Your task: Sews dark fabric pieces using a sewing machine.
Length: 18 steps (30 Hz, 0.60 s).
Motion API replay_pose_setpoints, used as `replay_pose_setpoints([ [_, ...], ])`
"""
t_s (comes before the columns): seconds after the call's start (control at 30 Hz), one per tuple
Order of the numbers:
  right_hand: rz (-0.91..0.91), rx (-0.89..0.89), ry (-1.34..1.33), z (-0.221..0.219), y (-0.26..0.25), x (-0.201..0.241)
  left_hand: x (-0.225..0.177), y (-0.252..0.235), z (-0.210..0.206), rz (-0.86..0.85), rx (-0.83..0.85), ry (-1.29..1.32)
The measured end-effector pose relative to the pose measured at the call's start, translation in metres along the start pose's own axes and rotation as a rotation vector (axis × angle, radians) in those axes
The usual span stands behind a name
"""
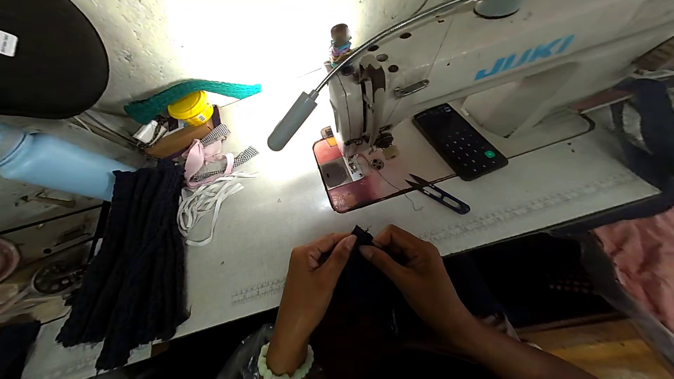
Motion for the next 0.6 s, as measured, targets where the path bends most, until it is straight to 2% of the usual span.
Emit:
replay_pose_setpoints([
  [0.13, -0.003, -0.011, -0.026, -0.001, -0.002, -0.001, -0.004, 0.004, -0.001, -0.048, 0.008, -0.019],
  [0.23, -0.014, -0.013, -0.047, -0.001, -0.002, -0.002, -0.005, 0.006, 0.001, -0.069, -0.063, -0.099],
  [0.47, -0.144, 0.199, 0.017, 0.001, 0.022, -0.012, -0.008, 0.014, 0.023, -0.128, -0.160, -0.176],
  [0.6, -0.113, 0.247, 0.002, -0.001, 0.026, -0.016, -0.007, 0.020, 0.027, -0.135, -0.155, -0.197],
])
Point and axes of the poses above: each hand's wrist, its own y-axis away from the middle knuckle, its own z-axis out of the back of the hand, x = y × z, the point moved 6 cm from there along -y, towards the middle knuckle, and after that the axes turned 14 degrees about z, right-handed, at the moved point
